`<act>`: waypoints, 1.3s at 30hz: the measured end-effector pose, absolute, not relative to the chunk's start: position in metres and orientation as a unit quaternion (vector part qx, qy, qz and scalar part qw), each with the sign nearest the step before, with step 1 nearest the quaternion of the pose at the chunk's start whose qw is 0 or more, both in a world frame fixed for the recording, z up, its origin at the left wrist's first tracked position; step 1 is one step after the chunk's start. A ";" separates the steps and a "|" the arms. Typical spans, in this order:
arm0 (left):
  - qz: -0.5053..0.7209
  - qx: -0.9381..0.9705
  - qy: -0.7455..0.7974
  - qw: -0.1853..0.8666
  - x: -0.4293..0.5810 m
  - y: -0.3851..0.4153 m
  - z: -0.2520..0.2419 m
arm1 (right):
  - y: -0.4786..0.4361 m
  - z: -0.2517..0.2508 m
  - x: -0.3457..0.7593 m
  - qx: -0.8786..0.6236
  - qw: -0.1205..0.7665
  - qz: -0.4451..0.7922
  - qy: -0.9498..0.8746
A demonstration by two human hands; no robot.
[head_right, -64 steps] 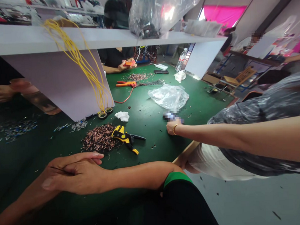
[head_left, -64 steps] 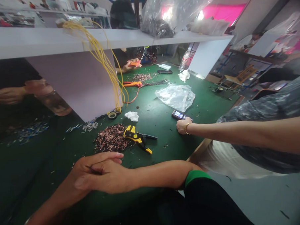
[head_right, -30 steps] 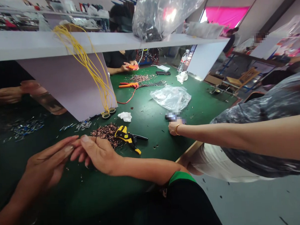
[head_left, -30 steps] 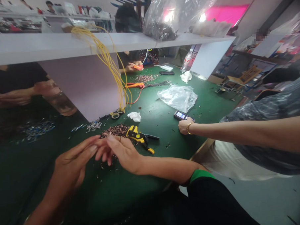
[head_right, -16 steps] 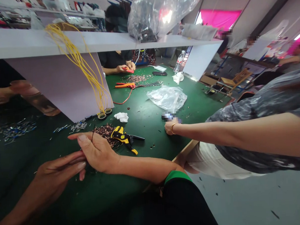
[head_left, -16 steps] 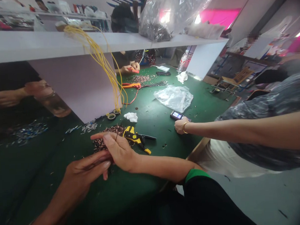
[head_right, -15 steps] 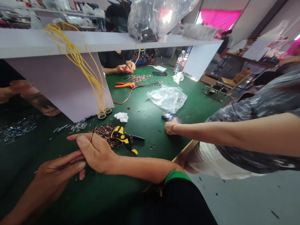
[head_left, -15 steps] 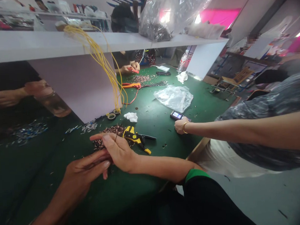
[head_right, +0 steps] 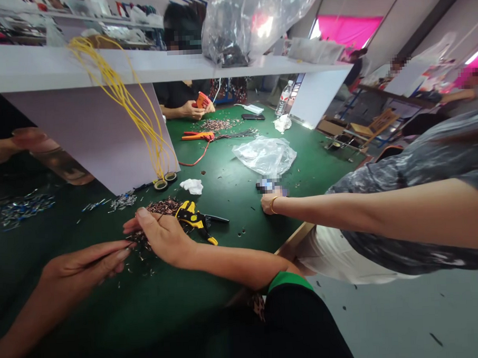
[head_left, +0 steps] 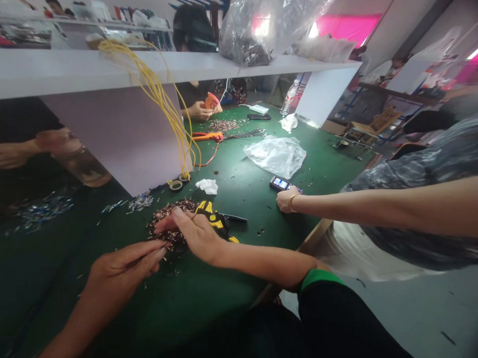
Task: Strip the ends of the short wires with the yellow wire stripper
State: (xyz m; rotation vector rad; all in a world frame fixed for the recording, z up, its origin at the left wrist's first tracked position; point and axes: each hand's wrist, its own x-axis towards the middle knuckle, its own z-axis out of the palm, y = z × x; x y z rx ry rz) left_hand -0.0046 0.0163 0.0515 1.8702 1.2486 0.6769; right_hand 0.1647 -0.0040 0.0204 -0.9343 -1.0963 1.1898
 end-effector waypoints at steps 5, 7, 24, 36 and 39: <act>0.266 0.815 0.448 0.254 -0.011 0.028 0.051 | -0.012 0.009 0.192 -0.442 0.566 0.494 -0.489; 0.265 0.832 0.442 0.206 -0.017 0.033 0.048 | -0.021 0.004 0.207 -0.486 0.545 0.429 -0.531; 0.258 0.841 0.460 0.121 -0.021 0.042 0.039 | -0.044 -0.046 0.244 -0.635 0.203 0.101 -0.738; 0.240 0.839 0.468 0.136 -0.020 0.047 0.036 | -0.039 -0.050 0.266 -0.698 0.217 0.136 -0.669; 0.241 0.840 0.470 0.128 -0.021 0.050 0.035 | -0.036 -0.051 0.269 -0.700 0.270 0.184 -0.635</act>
